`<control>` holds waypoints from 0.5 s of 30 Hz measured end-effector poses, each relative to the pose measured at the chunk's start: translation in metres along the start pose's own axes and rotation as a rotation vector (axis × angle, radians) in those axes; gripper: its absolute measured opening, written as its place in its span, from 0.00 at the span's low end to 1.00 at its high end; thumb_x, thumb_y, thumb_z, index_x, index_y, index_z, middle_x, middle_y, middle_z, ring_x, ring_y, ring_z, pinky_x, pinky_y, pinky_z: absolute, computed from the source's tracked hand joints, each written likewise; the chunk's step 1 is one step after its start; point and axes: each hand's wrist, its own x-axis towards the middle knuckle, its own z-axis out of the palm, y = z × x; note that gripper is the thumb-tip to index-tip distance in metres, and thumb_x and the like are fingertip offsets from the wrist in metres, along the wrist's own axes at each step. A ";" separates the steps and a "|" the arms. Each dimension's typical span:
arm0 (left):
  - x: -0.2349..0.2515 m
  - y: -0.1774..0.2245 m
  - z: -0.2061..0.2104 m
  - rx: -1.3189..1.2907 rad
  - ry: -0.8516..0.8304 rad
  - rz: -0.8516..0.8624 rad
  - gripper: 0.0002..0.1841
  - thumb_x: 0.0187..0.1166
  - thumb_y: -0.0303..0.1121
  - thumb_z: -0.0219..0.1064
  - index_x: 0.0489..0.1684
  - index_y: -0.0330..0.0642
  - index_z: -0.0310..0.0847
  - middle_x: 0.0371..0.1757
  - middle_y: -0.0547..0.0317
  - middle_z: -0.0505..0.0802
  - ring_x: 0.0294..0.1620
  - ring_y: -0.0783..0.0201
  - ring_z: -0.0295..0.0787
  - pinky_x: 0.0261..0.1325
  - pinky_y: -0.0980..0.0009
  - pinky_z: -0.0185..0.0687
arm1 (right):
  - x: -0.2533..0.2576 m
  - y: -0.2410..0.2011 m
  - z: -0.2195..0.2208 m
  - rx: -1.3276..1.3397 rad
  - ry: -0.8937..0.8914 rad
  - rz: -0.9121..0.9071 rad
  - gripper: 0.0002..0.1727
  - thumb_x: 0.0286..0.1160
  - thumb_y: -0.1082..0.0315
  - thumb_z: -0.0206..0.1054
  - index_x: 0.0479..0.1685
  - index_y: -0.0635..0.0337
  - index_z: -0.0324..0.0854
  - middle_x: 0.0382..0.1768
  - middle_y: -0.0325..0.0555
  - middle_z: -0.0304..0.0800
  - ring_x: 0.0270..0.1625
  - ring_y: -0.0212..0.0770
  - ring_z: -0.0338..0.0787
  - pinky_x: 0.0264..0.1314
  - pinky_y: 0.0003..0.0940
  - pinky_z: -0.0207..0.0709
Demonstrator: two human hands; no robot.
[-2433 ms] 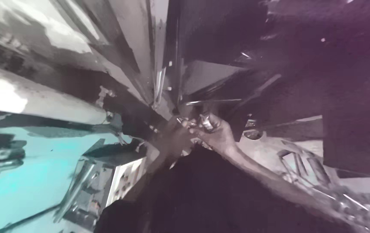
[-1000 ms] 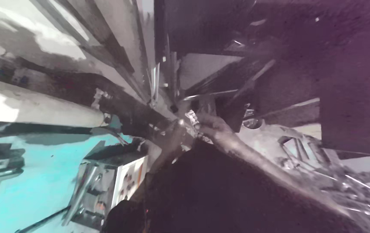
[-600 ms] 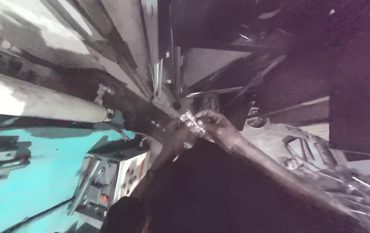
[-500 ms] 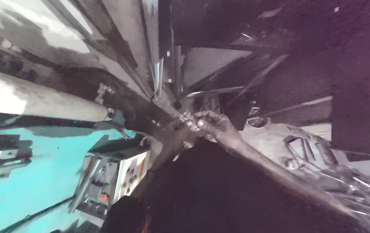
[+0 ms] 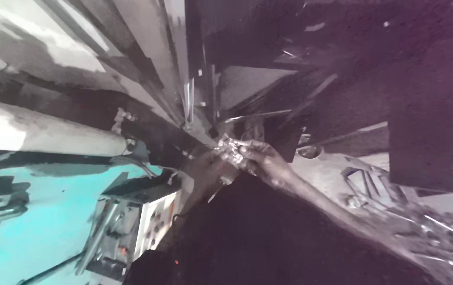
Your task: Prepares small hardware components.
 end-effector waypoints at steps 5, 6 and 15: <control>-0.002 0.008 0.001 0.009 -0.008 -0.021 0.05 0.77 0.26 0.71 0.41 0.33 0.88 0.28 0.59 0.90 0.24 0.71 0.83 0.28 0.73 0.82 | -0.003 -0.006 -0.002 -0.078 -0.023 -0.011 0.09 0.81 0.67 0.68 0.51 0.60 0.87 0.40 0.46 0.92 0.37 0.35 0.89 0.42 0.29 0.87; -0.002 0.010 0.001 0.023 -0.016 -0.005 0.05 0.77 0.27 0.71 0.41 0.33 0.88 0.30 0.58 0.91 0.29 0.69 0.87 0.36 0.70 0.87 | -0.004 -0.007 -0.002 -0.098 -0.020 -0.005 0.08 0.81 0.67 0.68 0.51 0.61 0.87 0.40 0.46 0.92 0.38 0.35 0.90 0.43 0.30 0.88; 0.004 0.003 -0.005 -0.149 0.020 -0.198 0.14 0.93 0.36 0.49 0.45 0.41 0.79 0.23 0.64 0.81 0.19 0.72 0.75 0.23 0.76 0.75 | 0.000 0.000 -0.011 -0.123 0.146 -0.020 0.07 0.80 0.68 0.69 0.51 0.58 0.86 0.37 0.44 0.90 0.32 0.35 0.86 0.37 0.32 0.85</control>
